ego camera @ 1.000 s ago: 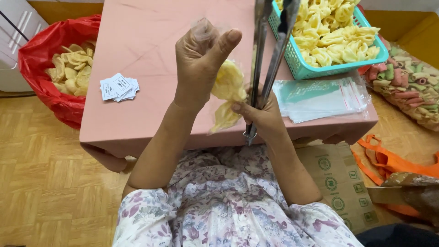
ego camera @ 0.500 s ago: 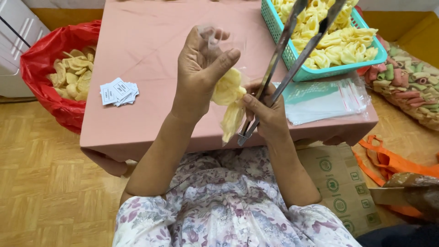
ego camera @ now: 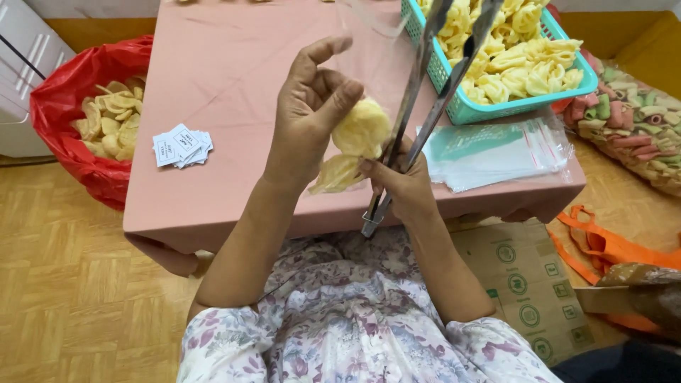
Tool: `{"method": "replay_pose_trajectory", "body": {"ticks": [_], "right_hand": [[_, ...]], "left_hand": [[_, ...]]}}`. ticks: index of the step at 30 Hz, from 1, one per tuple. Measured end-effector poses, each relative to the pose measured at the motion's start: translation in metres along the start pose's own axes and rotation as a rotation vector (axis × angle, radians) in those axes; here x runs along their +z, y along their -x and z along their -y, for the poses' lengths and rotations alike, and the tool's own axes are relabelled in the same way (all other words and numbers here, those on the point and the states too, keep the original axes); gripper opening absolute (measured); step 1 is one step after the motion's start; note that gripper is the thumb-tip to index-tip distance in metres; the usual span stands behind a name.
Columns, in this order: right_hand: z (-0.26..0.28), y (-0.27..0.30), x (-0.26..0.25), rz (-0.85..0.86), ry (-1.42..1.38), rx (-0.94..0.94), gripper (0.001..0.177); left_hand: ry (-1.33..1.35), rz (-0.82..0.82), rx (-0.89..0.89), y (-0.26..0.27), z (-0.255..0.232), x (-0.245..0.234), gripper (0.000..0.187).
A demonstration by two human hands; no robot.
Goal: Manually packaging individual snacks into small plastic bags and adding labels.
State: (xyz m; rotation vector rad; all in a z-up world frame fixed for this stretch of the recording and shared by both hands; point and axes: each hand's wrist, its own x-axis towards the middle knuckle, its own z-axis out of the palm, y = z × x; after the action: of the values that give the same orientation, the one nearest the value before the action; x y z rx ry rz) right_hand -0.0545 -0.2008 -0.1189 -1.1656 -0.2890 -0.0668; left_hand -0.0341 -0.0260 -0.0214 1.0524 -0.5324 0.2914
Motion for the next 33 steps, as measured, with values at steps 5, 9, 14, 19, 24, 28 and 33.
{"method": "replay_pose_trajectory", "body": {"ticks": [5,9,14,19,24,28,33], "right_hand": [[0.009,-0.007,0.003,-0.138,-0.115,-0.148,0.018],[-0.014,-0.016,-0.004,-0.152,-0.066,-0.242,0.019],[0.001,-0.001,0.009,0.037,0.129,-0.063,0.057],[0.042,-0.003,-0.036,0.001,0.429,0.072,0.074],[0.067,-0.015,-0.072,0.022,1.134,0.169,0.048],[0.028,-0.047,-0.113,0.019,1.789,-0.094,0.049],[-0.016,-0.080,-0.148,-0.030,2.047,-0.233,0.048]], "left_hand": [[0.077,0.469,-0.212,0.017,0.014,-0.047,0.129],[0.397,0.323,-0.247,0.060,0.086,-0.043,0.131],[0.685,0.039,-0.198,0.081,0.098,-0.046,0.058],[0.618,0.054,-0.238,0.097,0.093,-0.111,0.063],[0.629,0.185,-0.169,0.127,0.045,-0.158,0.090],[0.618,0.185,-0.054,0.165,0.024,-0.213,0.091],[0.573,0.073,0.047,0.214,-0.002,-0.263,0.099]]}}
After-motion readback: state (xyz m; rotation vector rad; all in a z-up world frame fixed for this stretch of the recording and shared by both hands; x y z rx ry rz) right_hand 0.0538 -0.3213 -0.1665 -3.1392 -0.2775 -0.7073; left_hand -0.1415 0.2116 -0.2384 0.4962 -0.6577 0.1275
